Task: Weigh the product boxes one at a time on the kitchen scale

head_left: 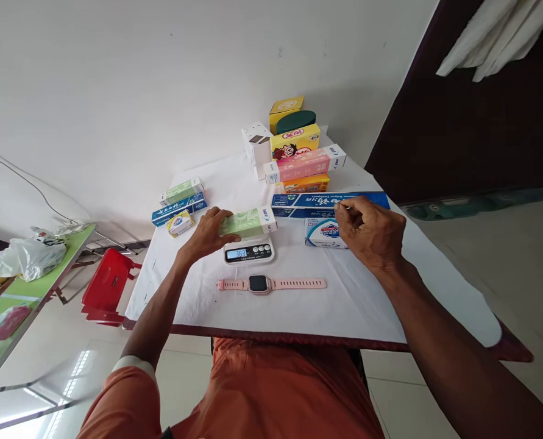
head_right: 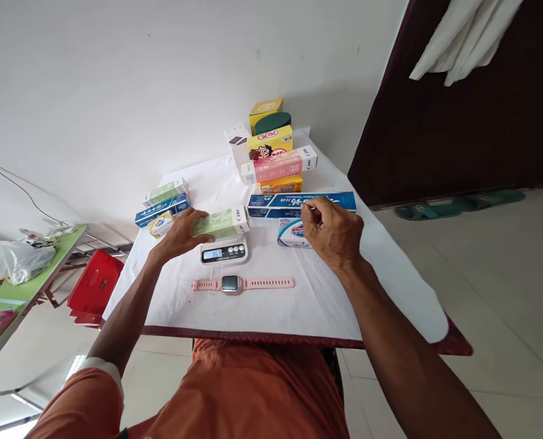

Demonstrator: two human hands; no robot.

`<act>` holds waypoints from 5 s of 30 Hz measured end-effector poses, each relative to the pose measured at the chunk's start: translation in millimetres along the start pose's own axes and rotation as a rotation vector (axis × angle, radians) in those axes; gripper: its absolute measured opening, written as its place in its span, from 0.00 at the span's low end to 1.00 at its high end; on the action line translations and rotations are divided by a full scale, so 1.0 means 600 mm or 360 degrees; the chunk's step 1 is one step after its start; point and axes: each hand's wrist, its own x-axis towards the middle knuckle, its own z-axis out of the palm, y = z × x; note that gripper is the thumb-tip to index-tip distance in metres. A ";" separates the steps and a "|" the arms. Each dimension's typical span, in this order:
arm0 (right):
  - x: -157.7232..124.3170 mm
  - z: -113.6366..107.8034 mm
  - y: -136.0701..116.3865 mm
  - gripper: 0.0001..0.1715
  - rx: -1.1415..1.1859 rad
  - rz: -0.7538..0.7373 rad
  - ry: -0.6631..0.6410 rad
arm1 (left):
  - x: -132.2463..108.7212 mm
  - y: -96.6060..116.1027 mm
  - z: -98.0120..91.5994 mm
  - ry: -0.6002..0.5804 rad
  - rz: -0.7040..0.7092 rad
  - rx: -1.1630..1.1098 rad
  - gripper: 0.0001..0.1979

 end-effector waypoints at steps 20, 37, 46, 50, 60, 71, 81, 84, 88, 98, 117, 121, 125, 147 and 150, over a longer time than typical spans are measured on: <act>0.008 -0.002 -0.008 0.16 -0.0023 0.0038 -0.0002 | -0.067 -0.056 0.035 0.1304 -0.0290 -0.0401 0.31; -0.010 -0.001 -0.057 0.17 0.0190 0.0028 -0.0322 | -0.075 -0.036 0.083 0.1209 -0.0243 -0.0333 0.31; -0.019 0.023 -0.120 0.12 0.0422 -0.0403 -0.0799 | -0.045 -0.032 0.034 0.0642 -0.0058 -0.0221 0.30; -0.035 0.044 -0.123 0.12 0.0441 -0.0421 -0.0754 | -0.023 -0.027 0.035 0.0313 -0.0023 -0.0098 0.38; -0.062 0.057 -0.089 0.10 0.0463 -0.0493 -0.0555 | -0.022 -0.048 0.025 0.0308 -0.0067 -0.0220 0.28; -0.066 0.063 -0.094 0.12 0.0382 -0.0598 -0.0487 | -0.004 -0.243 -0.091 0.0349 -0.0817 0.0268 0.26; -0.075 0.067 -0.100 0.13 0.0340 -0.0572 -0.0569 | 0.029 -0.242 -0.082 0.0517 -0.0718 0.0426 0.32; -0.078 0.069 -0.107 0.15 0.0305 -0.0586 -0.0664 | 0.067 -0.181 -0.067 0.0533 -0.0449 0.0394 0.34; -0.083 0.074 -0.110 0.16 0.0195 -0.0599 -0.0776 | 0.139 -0.046 -0.025 0.0342 0.0070 0.0240 0.31; -0.088 0.081 -0.114 0.14 0.0090 -0.0675 -0.0841 | 0.251 0.213 0.108 -0.0359 0.0570 0.0379 0.24; -0.087 0.071 -0.109 0.20 0.0045 -0.0571 -0.1021 | 0.189 0.171 -0.033 0.0069 0.0643 0.0237 0.29; -0.084 0.071 -0.103 0.20 0.0089 -0.0569 -0.0948 | 0.123 0.090 -0.058 -0.0088 0.0452 0.0274 0.26; -0.081 0.072 -0.097 0.19 0.0117 -0.0532 -0.0921 | 0.074 0.026 -0.044 -0.0237 0.0250 0.0254 0.25; -0.082 0.073 -0.095 0.17 0.0029 -0.0391 -0.1001 | -0.011 -0.053 -0.010 0.0574 -0.0186 -0.0458 0.24; -0.081 0.072 -0.096 0.17 -0.0007 -0.0372 -0.1020 | -0.024 -0.061 0.000 0.0668 -0.0231 -0.0513 0.22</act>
